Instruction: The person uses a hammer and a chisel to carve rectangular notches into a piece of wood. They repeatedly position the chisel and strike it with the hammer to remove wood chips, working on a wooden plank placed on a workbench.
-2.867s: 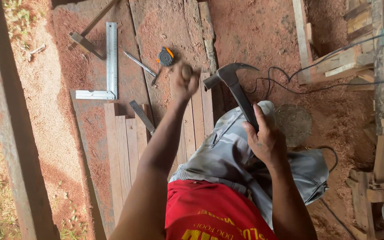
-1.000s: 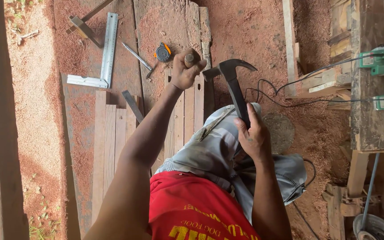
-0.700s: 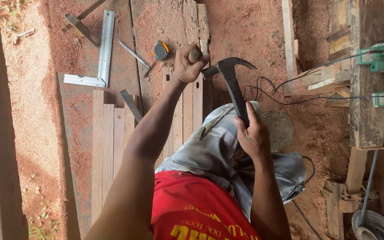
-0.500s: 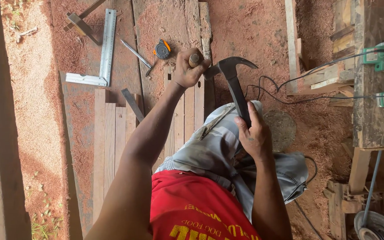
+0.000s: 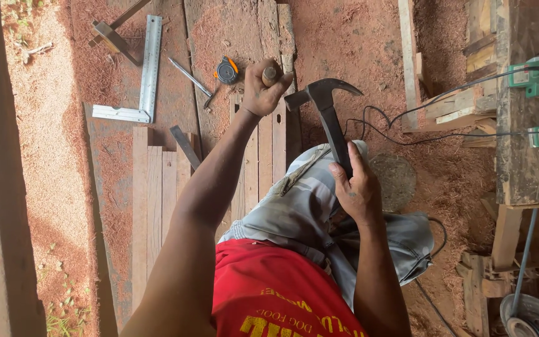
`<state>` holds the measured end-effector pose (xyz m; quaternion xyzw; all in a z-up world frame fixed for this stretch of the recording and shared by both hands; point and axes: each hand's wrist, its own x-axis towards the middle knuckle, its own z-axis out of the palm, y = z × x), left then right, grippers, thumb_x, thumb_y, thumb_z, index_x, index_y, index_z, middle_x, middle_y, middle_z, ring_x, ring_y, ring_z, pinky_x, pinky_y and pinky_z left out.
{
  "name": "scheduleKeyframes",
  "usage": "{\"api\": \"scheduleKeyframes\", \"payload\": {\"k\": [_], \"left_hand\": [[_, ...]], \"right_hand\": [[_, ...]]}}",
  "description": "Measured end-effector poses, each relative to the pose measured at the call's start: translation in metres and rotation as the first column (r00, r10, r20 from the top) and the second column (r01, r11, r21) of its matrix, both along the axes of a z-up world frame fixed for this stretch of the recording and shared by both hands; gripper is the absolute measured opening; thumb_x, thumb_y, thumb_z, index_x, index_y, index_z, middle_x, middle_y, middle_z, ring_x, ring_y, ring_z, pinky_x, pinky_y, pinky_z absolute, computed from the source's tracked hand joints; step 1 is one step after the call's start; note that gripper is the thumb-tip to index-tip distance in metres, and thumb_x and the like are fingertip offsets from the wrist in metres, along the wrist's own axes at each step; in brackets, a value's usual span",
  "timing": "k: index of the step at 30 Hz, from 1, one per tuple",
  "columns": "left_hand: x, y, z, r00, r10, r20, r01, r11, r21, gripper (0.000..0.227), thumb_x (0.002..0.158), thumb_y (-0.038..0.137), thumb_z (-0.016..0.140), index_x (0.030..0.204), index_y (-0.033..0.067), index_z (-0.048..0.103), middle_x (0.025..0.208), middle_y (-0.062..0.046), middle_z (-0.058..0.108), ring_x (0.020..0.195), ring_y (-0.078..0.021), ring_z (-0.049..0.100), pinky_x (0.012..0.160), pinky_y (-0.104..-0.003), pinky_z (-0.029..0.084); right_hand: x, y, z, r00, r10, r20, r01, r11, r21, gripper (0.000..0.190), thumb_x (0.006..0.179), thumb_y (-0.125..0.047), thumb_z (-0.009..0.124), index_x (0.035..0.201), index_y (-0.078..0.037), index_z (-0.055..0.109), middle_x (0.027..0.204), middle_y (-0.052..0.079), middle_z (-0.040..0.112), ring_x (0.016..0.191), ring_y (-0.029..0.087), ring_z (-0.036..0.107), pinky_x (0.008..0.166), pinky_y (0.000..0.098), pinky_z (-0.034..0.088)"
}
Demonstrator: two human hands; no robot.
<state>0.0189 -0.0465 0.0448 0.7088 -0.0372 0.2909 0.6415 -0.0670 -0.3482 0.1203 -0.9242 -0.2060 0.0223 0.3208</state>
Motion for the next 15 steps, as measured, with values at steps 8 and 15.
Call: {"api": "scheduleKeyframes", "payload": {"k": [8, 15], "left_hand": [[-0.005, -0.001, -0.008, 0.992, -0.119, -0.029, 0.118, 0.992, -0.037, 0.029, 0.089, 0.014, 0.076, 0.074, 0.0031, 0.054, 0.067, -0.001, 0.055, 0.066, -0.009, 0.052, 0.058, -0.031, 0.045], [-0.003, -0.001, -0.005, 0.99, -0.125, -0.058, 0.124, 0.992, -0.029, 0.029, 0.087, 0.012, 0.075, 0.071, 0.0027, 0.053, 0.065, 0.0, 0.055, 0.064, -0.0073, 0.051, 0.056, -0.03, 0.043]], "right_hand": [[0.001, 0.001, 0.004, 1.0, 0.019, -0.014, -0.02, 1.0, -0.012, 0.063, 0.102, -0.041, 0.062, 0.148, 0.002, 0.051, 0.135, 0.029, 0.064, 0.119, 0.044, 0.065, 0.095, 0.0471, 0.054], [0.0, 0.0, 0.004, 1.0, 0.025, -0.006, -0.025, 1.0, 0.003, 0.063, 0.102, -0.04, 0.062, 0.147, 0.002, 0.051, 0.136, 0.029, 0.063, 0.122, 0.044, 0.065, 0.097, 0.0463, 0.054]]}}
